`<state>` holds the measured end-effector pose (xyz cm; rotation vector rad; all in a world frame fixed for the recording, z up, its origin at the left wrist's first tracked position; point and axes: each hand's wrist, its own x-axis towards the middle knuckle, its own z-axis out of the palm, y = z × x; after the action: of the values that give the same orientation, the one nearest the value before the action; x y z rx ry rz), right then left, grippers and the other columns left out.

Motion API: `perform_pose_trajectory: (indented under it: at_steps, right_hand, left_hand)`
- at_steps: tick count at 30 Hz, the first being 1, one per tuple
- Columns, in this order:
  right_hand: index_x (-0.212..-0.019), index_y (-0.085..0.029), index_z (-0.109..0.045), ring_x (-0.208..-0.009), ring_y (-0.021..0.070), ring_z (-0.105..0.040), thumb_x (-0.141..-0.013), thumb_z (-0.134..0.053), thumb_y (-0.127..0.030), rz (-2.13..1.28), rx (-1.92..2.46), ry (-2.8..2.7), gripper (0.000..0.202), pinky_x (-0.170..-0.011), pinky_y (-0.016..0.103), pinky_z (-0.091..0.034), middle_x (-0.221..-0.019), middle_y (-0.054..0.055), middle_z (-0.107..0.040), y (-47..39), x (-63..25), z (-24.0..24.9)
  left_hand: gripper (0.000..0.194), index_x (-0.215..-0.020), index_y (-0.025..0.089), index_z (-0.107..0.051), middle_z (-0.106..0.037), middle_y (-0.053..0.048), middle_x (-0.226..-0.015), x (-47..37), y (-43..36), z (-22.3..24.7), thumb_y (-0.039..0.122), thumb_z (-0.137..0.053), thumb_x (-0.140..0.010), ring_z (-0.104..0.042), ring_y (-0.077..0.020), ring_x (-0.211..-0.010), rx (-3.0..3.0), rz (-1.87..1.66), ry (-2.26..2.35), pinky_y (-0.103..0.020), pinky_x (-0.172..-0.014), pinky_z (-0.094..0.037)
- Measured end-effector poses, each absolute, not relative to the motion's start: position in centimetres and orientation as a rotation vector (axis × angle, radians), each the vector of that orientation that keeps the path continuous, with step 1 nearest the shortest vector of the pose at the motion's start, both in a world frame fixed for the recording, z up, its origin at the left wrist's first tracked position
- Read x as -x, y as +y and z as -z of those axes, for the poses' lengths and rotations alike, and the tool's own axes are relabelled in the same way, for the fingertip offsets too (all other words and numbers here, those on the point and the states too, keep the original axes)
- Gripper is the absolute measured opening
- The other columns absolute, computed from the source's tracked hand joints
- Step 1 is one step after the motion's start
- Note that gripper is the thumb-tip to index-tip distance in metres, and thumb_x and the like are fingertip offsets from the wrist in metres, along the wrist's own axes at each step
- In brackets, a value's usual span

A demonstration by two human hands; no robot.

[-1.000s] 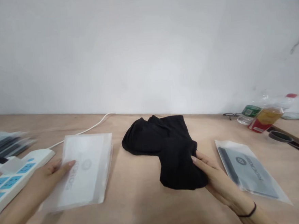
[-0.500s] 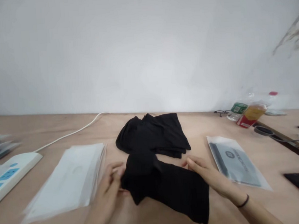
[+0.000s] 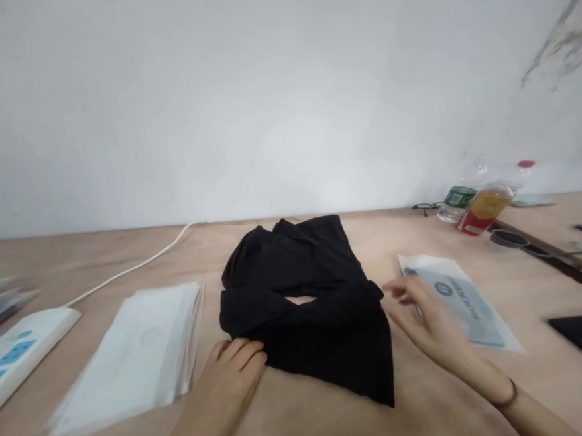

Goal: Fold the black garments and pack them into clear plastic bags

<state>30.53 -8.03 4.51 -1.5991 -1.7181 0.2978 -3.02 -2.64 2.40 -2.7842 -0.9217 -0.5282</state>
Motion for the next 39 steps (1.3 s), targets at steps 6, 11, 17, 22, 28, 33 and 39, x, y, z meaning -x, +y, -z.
perform_pose_trajectory:
  at_steps: [6,11,17,22,28,33,39]
  right_hand:
    - [-0.086,-0.022,-0.062,-0.083,0.0255,-0.059,-0.077,-0.059,-0.016,-0.498,1.660,-2.230,0.011,-0.073,0.039,-0.047,-0.088,0.005,-0.065,-12.3,-27.4,-4.9]
    - [-0.095,-0.025,-0.057,-0.075,0.0190,-0.060,-0.090,-0.043,-0.030,-0.454,1.599,-1.647,0.015,-0.066,0.030,-0.048,-0.084,0.003,-0.063,-11.0,-29.6,-7.0]
    - [-0.095,-0.025,-0.062,-0.070,0.0198,-0.061,-0.087,-0.048,-0.039,-0.498,1.543,-1.461,0.021,-0.056,0.028,-0.048,-0.081,0.004,-0.066,-9.5,-29.5,-8.6]
    - [-0.098,-0.026,-0.064,-0.064,0.0203,-0.059,-0.086,-0.048,-0.045,-0.398,1.618,-1.432,0.028,-0.048,0.028,-0.044,-0.076,0.004,-0.064,-10.1,-29.1,-9.6]
    - [-0.100,-0.026,-0.063,-0.059,0.0185,-0.059,-0.081,-0.057,-0.046,-0.300,1.570,-1.371,0.028,-0.051,0.027,-0.047,-0.066,0.001,-0.062,-11.1,-32.0,-11.3]
    - [-0.078,-0.021,-0.065,-0.059,0.0180,-0.060,-0.079,-0.060,-0.043,-0.231,1.597,-1.453,0.022,-0.051,0.028,-0.047,-0.064,0.001,-0.063,-6.4,-33.6,-12.5]
    - [-0.078,-0.020,-0.059,-0.060,0.0149,-0.066,-0.073,-0.068,-0.034,-0.218,1.182,-1.198,0.017,-0.054,0.027,-0.055,-0.069,-0.002,-0.061,0.4,-33.4,-18.4]
  left_hand:
    - [0.023,-0.084,0.020,-0.054,-0.064,-0.002,-0.071,2.6,-2.3,-4.4,0.013,-0.033,-0.090,-0.061,-0.0176,-0.067,2.715,0.848,-1.046,-0.033,-0.070,-0.043]
    - [0.044,-0.098,0.025,-0.058,-0.056,0.006,-0.056,4.0,-2.8,-8.7,0.054,-0.071,-0.067,-0.055,-0.0157,-0.050,3.000,0.651,-1.263,-0.023,-0.044,-0.041]
    - [0.034,-0.094,0.023,-0.061,-0.071,-0.002,-0.086,-0.1,-5.9,-6.1,0.049,-0.068,-0.073,-0.064,-0.0204,-0.070,2.885,0.620,-0.765,-0.030,-0.066,-0.047]
    - [0.016,-0.085,0.022,-0.061,-0.072,-0.004,-0.089,-1.9,-7.1,-3.1,0.018,-0.045,-0.085,-0.065,-0.0229,-0.084,2.592,0.832,-0.758,-0.036,-0.076,-0.043]
    - [0.016,-0.100,0.023,-0.056,-0.070,-0.003,-0.083,3.1,-4.3,-6.2,0.029,-0.047,-0.089,-0.066,-0.0197,-0.074,2.484,1.063,-1.146,-0.029,-0.069,-0.048]
    - [0.036,-0.075,0.025,-0.062,-0.067,0.003,-0.065,2.4,2.5,-12.2,0.055,-0.045,-0.085,-0.063,-0.0157,-0.057,2.590,0.863,-1.441,-0.023,-0.053,-0.044]
    - [0.055,-0.100,0.006,-0.062,-0.066,0.010,-0.088,-0.7,9.0,-21.5,0.050,-0.034,-0.084,-0.062,-0.0151,-0.090,2.407,1.271,-1.464,-0.026,-0.079,-0.046]
